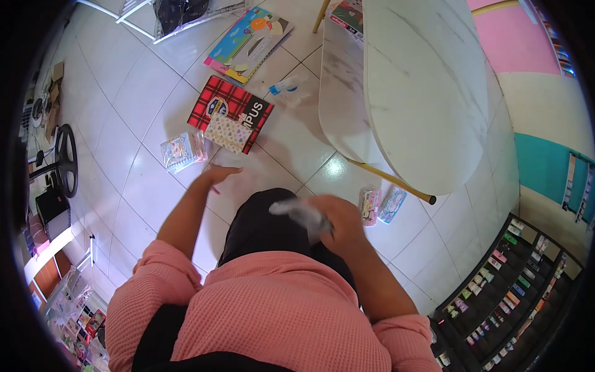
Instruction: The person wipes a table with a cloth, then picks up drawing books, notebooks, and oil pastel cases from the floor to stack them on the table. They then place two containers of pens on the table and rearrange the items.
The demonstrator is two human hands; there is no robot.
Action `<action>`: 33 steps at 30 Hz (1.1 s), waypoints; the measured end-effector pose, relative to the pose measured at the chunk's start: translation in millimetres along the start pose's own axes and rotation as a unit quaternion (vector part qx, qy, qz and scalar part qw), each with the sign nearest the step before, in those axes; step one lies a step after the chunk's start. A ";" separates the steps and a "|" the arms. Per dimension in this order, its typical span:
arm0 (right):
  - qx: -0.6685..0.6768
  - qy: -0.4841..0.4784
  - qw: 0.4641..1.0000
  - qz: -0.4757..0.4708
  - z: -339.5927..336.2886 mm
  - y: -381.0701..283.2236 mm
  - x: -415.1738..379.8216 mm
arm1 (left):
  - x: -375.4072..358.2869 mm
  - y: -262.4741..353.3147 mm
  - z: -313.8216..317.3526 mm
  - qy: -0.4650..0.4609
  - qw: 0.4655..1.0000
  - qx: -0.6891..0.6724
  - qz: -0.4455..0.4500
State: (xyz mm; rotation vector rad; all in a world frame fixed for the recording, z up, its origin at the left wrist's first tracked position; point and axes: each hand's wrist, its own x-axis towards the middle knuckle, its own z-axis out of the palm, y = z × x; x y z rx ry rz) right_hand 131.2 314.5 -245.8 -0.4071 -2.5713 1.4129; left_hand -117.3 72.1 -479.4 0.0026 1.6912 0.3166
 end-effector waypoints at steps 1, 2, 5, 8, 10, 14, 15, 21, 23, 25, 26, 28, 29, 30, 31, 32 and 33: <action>0.002 0.000 1.000 -0.001 20.8 24.9 -0.8 | -22.5 16.2 -21.6 -0.041 0.996 0.058 -0.047; 0.046 0.034 0.989 0.135 43.5 54.2 -0.5 | -20.9 17.4 -32.8 -0.020 0.995 0.092 -0.026; 0.048 0.012 0.973 0.227 104.6 133.7 7.0 | -16.0 51.9 -87.4 0.097 0.957 0.256 0.098; -0.074 -0.096 0.970 0.210 125.6 150.9 14.6 | -67.3 133.4 -126.9 0.253 0.899 0.276 0.228; -0.215 -0.258 0.883 0.329 111.2 119.0 40.7 | -21.3 143.8 -152.0 0.349 0.869 0.095 0.337; -0.091 -0.203 0.932 0.285 96.5 85.5 68.6 | 39.3 169.8 -183.4 0.462 0.827 0.107 0.301; -0.097 -0.201 0.933 0.283 91.8 77.2 74.4 | 50.7 174.9 -190.4 0.452 0.849 0.111 0.251; 0.036 -0.194 0.917 0.347 77.7 69.4 76.2 | 81.9 206.7 -215.1 0.476 0.864 0.073 0.148; 0.048 -0.188 0.907 0.373 80.0 75.9 66.4 | 60.0 221.1 -223.2 0.414 0.907 0.033 0.072; 0.067 -0.180 0.895 0.403 84.7 84.2 57.0 | 73.0 225.0 -230.7 0.406 0.909 0.078 0.061; 0.067 -0.180 0.893 0.407 86.9 90.1 52.7 | 79.3 226.1 -232.3 0.399 0.907 0.123 0.048; 0.122 -0.155 0.877 0.439 93.7 96.7 38.7 | 73.9 231.7 -237.3 0.366 0.923 0.115 0.035; 0.125 -0.154 0.875 0.441 94.8 96.6 33.6 | 69.7 235.2 -240.4 0.342 0.934 0.099 0.027; 0.124 -0.158 0.871 0.448 93.6 97.7 30.6 | 66.8 238.2 -240.2 0.344 0.933 0.101 0.027; 0.122 -0.162 0.868 0.454 91.9 100.0 27.8 | 69.8 239.2 -240.1 0.348 0.928 0.128 0.022; 0.123 -0.161 0.868 0.453 90.2 104.2 23.4 | 71.5 240.8 -238.9 0.352 0.923 0.154 0.017; 0.119 -0.147 0.869 0.456 88.3 107.5 15.9 | 79.0 240.9 -236.1 0.350 0.923 0.157 0.016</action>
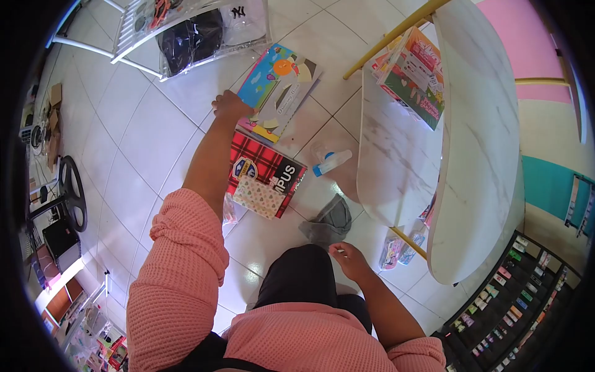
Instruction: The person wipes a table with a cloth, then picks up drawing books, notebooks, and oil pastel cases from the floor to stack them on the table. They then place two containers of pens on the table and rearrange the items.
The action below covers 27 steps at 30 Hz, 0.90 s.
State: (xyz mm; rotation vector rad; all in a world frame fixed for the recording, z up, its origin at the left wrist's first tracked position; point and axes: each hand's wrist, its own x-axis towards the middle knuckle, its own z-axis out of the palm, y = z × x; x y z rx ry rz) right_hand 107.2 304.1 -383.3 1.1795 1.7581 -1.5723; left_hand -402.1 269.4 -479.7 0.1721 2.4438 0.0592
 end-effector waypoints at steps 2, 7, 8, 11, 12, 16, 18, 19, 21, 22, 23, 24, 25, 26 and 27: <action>0.005 0.014 1.000 0.004 -6.6 12.2 -6.9 | 13.4 3.7 18.2 0.038 0.999 0.025 0.005; 0.057 0.044 0.992 0.104 -20.3 36.2 -35.5 | -21.6 14.3 28.2 0.034 0.999 0.024 0.000; 0.060 0.042 0.991 0.109 -21.3 45.7 -39.4 | -31.1 14.9 30.0 0.051 0.996 0.070 0.017; 0.089 0.047 0.987 0.126 -17.1 63.5 -48.6 | -41.5 14.6 23.0 0.023 0.999 -0.021 -0.043; 0.103 0.048 0.985 0.127 -15.4 64.3 -47.1 | -41.8 11.3 18.9 0.021 0.999 -0.017 -0.042; 0.086 0.028 0.991 0.094 -5.6 52.7 -30.1 | -37.2 7.7 10.6 -0.046 0.998 -0.017 -0.032; 0.046 0.015 0.998 0.035 -0.6 33.5 -8.3 | -31.4 5.7 15.4 -0.053 0.998 -0.003 -0.042; 0.027 0.015 1.000 0.000 3.1 20.6 3.2 | -26.2 4.6 26.3 -0.018 0.999 0.009 -0.042; 0.016 -0.006 0.997 -0.078 13.9 -7.5 29.7 | -15.5 0.5 43.2 0.014 0.999 0.022 -0.042; 0.002 0.000 0.995 -0.102 24.9 -13.6 49.6 | -9.6 -3.2 49.0 0.014 1.000 -0.008 -0.003; -0.013 0.007 0.992 -0.127 36.0 -20.3 69.9 | -7.1 -6.5 53.1 0.014 0.998 -0.040 0.036; -0.001 0.015 0.985 -0.170 42.3 -46.2 81.5 | -15.4 -6.7 47.6 0.014 0.999 -0.039 0.033; 0.012 0.022 0.977 -0.213 48.6 -73.9 92.2 | -32.1 -4.8 37.5 0.015 0.996 -0.078 0.026; 0.049 0.003 0.976 -0.212 54.4 -90.8 110.1 | -42.0 -5.7 33.0 0.013 0.993 -0.117 0.020; 0.085 -0.016 0.974 -0.211 57.4 -105.9 128.3 | -40.0 -10.2 33.9 0.013 0.993 -0.117 0.016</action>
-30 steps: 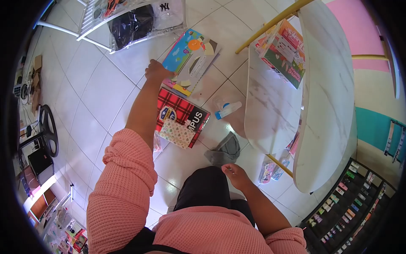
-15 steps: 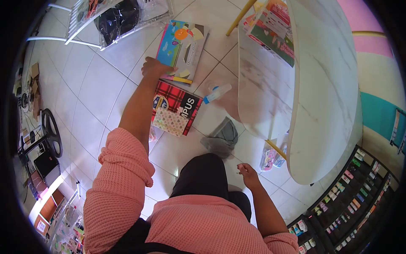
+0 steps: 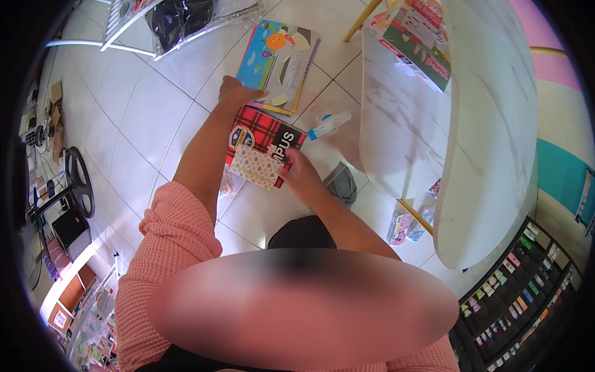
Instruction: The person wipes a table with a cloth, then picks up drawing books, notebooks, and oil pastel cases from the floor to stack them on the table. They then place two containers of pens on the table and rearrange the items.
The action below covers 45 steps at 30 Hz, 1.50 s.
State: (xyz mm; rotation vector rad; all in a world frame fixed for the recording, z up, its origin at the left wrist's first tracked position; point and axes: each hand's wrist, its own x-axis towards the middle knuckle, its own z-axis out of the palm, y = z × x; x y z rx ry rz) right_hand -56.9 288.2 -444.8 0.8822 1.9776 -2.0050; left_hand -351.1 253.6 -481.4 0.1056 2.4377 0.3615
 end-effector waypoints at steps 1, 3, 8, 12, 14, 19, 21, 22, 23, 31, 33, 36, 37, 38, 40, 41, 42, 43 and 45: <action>0.001 -0.005 1.000 0.001 5.1 -5.6 17.5 | 3.4 -6.1 0.3 -0.010 1.000 0.013 0.021; 0.026 0.071 0.997 -0.009 14.1 -13.6 41.3 | 9.3 -20.6 -0.9 -0.022 0.999 0.030 0.036; 0.194 0.101 0.966 0.138 11.0 -33.5 58.1 | -18.7 -28.2 -33.8 -0.045 0.986 -0.050 0.151; 0.295 0.076 0.939 0.160 5.7 -18.9 64.0 | -63.6 -58.1 -28.8 -0.069 0.975 -0.175 0.118; 0.378 0.033 0.914 0.141 3.2 -18.2 57.1 | -104.4 -77.8 -23.8 -0.105 0.961 -0.255 0.024; 0.334 -0.026 0.914 0.227 -2.3 4.5 26.9 | -196.4 -128.4 6.9 -0.077 0.967 -0.243 0.011; 0.313 -0.051 0.923 0.219 3.4 7.5 6.8 | -228.2 -148.2 17.1 -0.090 0.946 -0.310 -0.022; 0.292 -0.080 0.930 0.208 6.3 6.1 -5.1 | -241.9 -166.1 24.7 -0.114 0.920 -0.372 -0.050; 0.259 -0.118 0.941 0.183 8.4 5.7 -17.4 | -262.5 -170.5 18.3 -0.110 0.918 -0.375 -0.066; 0.154 -0.200 0.959 0.131 -6.0 -46.7 -125.8 | -350.3 -165.3 -27.1 -0.187 0.817 -0.537 -0.094; 0.142 -0.192 0.967 0.093 -20.6 -57.9 -150.4 | -362.6 -151.9 -32.0 -0.196 0.854 -0.482 -0.029; 0.218 -0.161 0.959 0.085 -42.6 -76.4 -191.8 | -375.6 -123.5 -48.3 -0.228 0.853 -0.468 0.010; 0.258 -0.136 0.954 0.075 -47.2 -96.6 -209.0 | -380.7 -110.6 -59.0 -0.237 0.860 -0.452 0.025; 0.295 -0.110 0.947 0.061 -52.8 -112.3 -224.1 | -383.5 -98.1 -68.8 -0.244 0.865 -0.436 0.041; 0.263 -0.088 0.961 0.017 -67.0 -134.0 -240.4 | -384.3 -81.6 -82.7 -0.253 0.856 -0.439 0.105; 0.260 -0.062 0.963 -0.016 -75.5 -150.9 -249.5 | -388.6 -63.4 -91.3 -0.239 0.846 -0.446 0.171; 0.256 -0.037 0.965 -0.051 -86.6 -165.7 -258.0 | -389.9 -41.0 -98.6 -0.222 0.831 -0.451 0.237; 0.189 0.011 0.979 -0.077 -101.5 -177.2 -261.3 | -388.4 -18.9 -101.5 -0.217 0.818 -0.455 0.278; 0.098 0.102 0.986 -0.092 -140.6 -189.4 -259.5 | -385.4 32.7 -104.6 -0.202 0.777 -0.465 0.372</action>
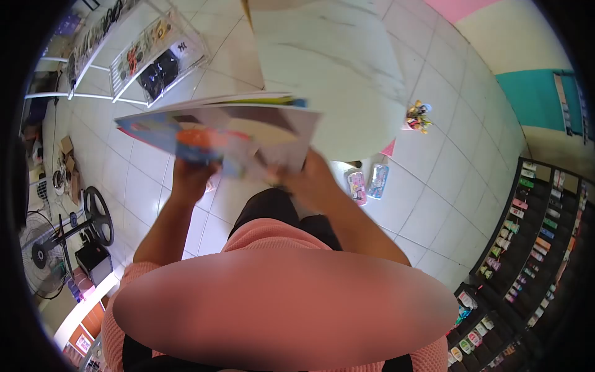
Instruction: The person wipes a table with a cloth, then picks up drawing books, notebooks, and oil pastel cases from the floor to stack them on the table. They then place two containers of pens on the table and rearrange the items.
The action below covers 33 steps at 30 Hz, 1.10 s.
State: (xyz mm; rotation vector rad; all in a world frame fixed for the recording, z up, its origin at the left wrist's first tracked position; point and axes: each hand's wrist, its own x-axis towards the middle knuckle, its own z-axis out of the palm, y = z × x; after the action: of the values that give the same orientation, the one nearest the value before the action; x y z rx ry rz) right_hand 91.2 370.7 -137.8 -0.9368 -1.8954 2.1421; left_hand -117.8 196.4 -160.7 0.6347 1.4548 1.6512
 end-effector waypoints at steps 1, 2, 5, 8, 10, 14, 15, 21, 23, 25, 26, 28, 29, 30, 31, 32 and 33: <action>0.084 0.015 0.991 -0.104 -13.4 -13.4 9.6 | 23.3 8.0 18.7 -0.019 0.998 -0.003 0.063; 0.077 0.047 0.980 -0.179 -31.0 -23.4 15.7 | 45.4 17.1 35.7 -0.031 0.996 0.023 0.083; 0.068 0.116 0.964 -0.230 -72.8 -52.7 19.5 | 96.4 35.7 90.6 -0.052 0.988 0.024 0.141; 0.068 0.131 0.959 -0.241 -103.3 -44.3 29.2 | 132.4 28.3 107.2 -0.075 0.987 0.051 0.134; 0.049 0.147 0.960 -0.233 -110.1 -29.4 26.9 | 137.5 19.3 111.7 -0.106 0.982 0.098 0.120; 0.053 0.157 0.965 -0.206 -114.4 -27.4 21.1 | 132.6 25.0 119.0 -0.153 0.984 0.021 0.085; 0.054 0.154 0.965 -0.207 -112.1 -28.3 21.9 | 132.1 26.4 120.3 -0.147 0.988 0.010 0.053; 0.046 0.222 0.933 -0.278 -96.3 -31.1 29.5 | 133.8 20.6 134.1 -0.086 0.995 -0.016 0.045; -0.004 0.251 0.923 -0.291 -89.4 -32.8 23.3 | 132.2 14.7 135.0 -0.077 0.994 -0.044 0.058; 0.013 0.247 0.932 -0.265 -93.3 -24.5 25.4 | 131.6 8.9 134.6 -0.066 0.995 -0.001 0.073; 0.028 0.240 0.939 -0.246 -94.8 -19.9 27.9 | 131.0 7.3 133.3 -0.068 0.995 0.000 0.070; 0.022 0.235 0.937 -0.258 -96.2 -10.6 34.6 | 135.4 8.3 131.5 -0.070 0.993 0.089 0.015; 0.016 0.229 0.935 -0.269 -97.9 -7.7 37.5 | 138.7 4.7 130.5 -0.072 0.993 0.088 0.018; 0.015 0.230 0.934 -0.272 -99.3 -4.6 41.1 | 141.9 -1.5 129.2 -0.079 0.994 0.075 0.031; 0.008 0.255 0.927 -0.276 -95.6 -5.1 41.9 | 141.0 -1.9 129.9 -0.085 0.994 0.062 0.039; 0.002 0.281 0.919 -0.277 -92.0 -4.3 40.5 | 140.2 -2.4 129.1 -0.087 0.994 0.062 0.038; 0.003 0.283 0.919 -0.275 -91.0 -4.1 37.4 | 139.8 -2.6 127.6 -0.095 0.992 0.060 0.053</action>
State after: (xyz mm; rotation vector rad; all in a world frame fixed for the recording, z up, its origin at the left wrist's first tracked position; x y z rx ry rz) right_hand 107.8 467.1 -149.0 -0.7808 -1.5989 1.3660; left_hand -88.2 383.4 -157.7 0.9243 1.4093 1.5452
